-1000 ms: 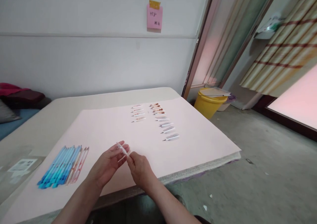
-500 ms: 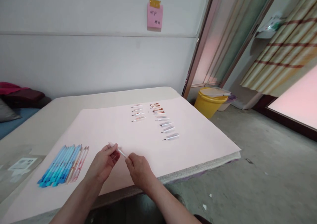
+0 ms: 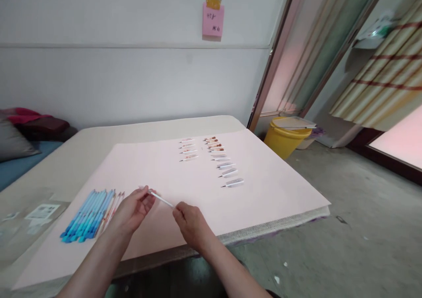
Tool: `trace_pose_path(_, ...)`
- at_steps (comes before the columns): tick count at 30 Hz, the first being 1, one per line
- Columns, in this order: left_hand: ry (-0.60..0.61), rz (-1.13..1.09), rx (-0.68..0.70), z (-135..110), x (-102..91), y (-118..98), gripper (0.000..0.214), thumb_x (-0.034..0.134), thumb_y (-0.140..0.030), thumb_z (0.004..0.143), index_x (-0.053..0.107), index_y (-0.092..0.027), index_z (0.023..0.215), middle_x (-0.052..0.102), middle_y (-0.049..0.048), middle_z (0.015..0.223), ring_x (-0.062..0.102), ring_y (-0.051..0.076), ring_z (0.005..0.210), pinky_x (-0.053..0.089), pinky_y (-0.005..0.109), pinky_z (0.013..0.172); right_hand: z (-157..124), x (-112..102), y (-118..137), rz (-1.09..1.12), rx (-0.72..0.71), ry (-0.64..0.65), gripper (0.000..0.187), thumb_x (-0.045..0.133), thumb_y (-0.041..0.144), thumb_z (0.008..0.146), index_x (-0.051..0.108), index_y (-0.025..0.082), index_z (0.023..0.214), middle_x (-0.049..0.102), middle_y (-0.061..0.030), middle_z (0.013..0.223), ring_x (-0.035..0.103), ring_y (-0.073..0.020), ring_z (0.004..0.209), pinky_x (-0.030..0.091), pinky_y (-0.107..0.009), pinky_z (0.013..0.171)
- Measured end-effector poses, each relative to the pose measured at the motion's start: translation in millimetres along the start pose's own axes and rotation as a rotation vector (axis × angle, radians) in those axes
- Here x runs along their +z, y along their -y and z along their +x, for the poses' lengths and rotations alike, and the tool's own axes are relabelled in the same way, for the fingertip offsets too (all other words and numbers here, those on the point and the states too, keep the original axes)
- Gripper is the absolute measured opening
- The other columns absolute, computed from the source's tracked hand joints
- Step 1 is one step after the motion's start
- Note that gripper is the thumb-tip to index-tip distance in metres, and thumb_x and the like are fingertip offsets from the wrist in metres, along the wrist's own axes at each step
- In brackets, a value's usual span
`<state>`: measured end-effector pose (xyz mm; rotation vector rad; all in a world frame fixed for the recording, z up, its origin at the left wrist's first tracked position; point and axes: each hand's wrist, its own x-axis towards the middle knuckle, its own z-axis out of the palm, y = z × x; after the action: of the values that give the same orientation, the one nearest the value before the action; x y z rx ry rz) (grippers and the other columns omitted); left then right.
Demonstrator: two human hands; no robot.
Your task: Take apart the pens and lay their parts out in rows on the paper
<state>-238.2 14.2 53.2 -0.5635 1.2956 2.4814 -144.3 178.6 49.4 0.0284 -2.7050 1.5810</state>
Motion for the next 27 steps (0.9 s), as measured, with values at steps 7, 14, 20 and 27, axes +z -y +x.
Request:
trace_pose_path(7,0.078,0.034,-0.035,-6.6,8.5,13.5,0.012,0.062,-0.011,0.074,0.050,-0.015,0.073,0.062,0.0038,0.070,0.063,0.013,0.065,0.052,0.023,0.060,-2.5,-0.6,0.5,0.086,-0.023,-0.008,0.028,0.036,0.029,0.089,0.060,0.020,0.102,0.050,0.0036,0.056,0.045,-0.0104,0.053,0.031,-0.022,0.053)
trace_pose_path(14,0.168,0.039,0.010,-11.8,9.7,20.4,0.014,0.063,-0.013,0.072,0.050,-0.017,0.071,0.061,0.0022,0.069,0.063,0.013,0.068,0.052,0.027,0.067,-0.5,0.9,-7.6,0.100,0.024,0.014,0.019,0.036,0.021,0.086,0.055,0.019,0.081,0.056,0.0037,0.056,0.047,-0.0092,0.052,0.033,-0.020,0.053)
trace_pose_path(20,0.167,0.067,0.002,-14.2,12.2,18.9,0.014,0.064,-0.013,0.071,0.050,-0.016,0.070,0.060,0.0018,0.068,0.063,0.014,0.068,0.051,0.027,0.068,-0.4,1.6,-7.4,0.001,0.047,-0.003,0.026,0.037,0.035,0.088,0.053,0.019,0.075,0.054,0.0037,0.051,0.047,-0.0088,0.049,0.030,-0.019,0.050)
trace_pose_path(27,0.137,0.016,0.021,-8.1,10.6,23.6,0.013,0.060,-0.009,0.073,0.051,-0.016,0.069,0.062,0.0033,0.069,0.064,0.015,0.069,0.052,0.033,0.073,1.2,-0.1,-10.4,0.009,0.126,-0.008,0.020,0.039,0.023,0.081,0.050,0.019,0.064,0.054,0.0031,0.051,0.045,-0.0071,0.043,0.031,-0.017,0.045)
